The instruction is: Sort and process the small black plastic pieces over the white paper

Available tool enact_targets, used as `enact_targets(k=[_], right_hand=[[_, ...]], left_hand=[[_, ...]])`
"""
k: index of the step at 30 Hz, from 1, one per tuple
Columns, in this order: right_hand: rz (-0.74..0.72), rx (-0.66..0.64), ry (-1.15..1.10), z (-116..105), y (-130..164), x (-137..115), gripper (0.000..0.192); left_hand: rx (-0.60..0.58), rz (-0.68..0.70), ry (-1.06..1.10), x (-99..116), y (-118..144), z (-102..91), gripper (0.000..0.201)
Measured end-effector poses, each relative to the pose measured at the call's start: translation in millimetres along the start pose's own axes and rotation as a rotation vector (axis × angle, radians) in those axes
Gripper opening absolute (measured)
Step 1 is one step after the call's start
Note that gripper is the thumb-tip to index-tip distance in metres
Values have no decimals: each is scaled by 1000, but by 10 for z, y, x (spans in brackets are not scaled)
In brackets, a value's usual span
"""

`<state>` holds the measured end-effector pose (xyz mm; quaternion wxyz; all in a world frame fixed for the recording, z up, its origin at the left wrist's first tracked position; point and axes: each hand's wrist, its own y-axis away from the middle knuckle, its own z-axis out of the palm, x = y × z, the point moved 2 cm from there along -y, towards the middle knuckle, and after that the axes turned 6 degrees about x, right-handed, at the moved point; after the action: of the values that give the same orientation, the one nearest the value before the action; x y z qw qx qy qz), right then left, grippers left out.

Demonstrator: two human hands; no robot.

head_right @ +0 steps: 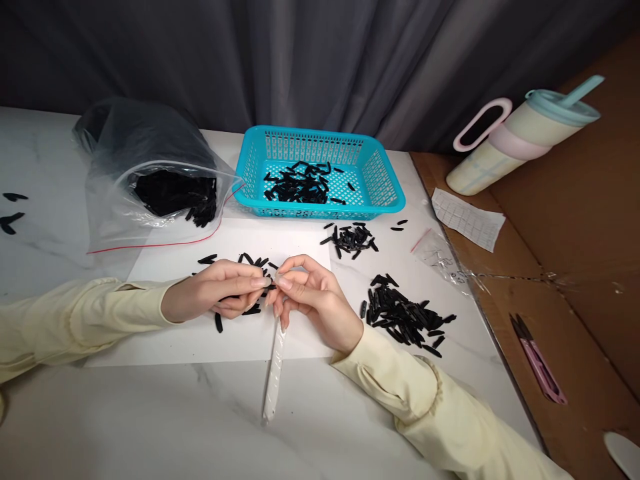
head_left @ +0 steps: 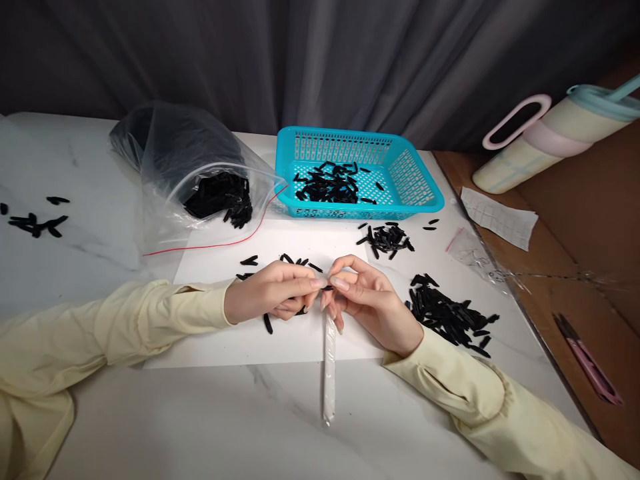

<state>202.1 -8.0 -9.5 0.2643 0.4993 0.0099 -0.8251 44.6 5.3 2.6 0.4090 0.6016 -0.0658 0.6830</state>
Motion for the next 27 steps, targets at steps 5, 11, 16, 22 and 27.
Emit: enact_targets(k=[5,11,16,22,27], right_hand=[[-4,16,3,3,6,1,17],[8,-8,-3,12,3,-7,15],[1,-10,20,7,2,-2,16],[-19,-43,64,7,10,15,15],[-32,-31,62,9,11,18,19]], left_hand=[[-8,-5,-5,-2,1,-1,31],[-5,-20,0,-12,-16,-3,33],[-14,-20,7,-11,-12,2,33],[-29,7,-16,-27,-15,-8,31],[5,13,-37,-21,-14,-3,30]])
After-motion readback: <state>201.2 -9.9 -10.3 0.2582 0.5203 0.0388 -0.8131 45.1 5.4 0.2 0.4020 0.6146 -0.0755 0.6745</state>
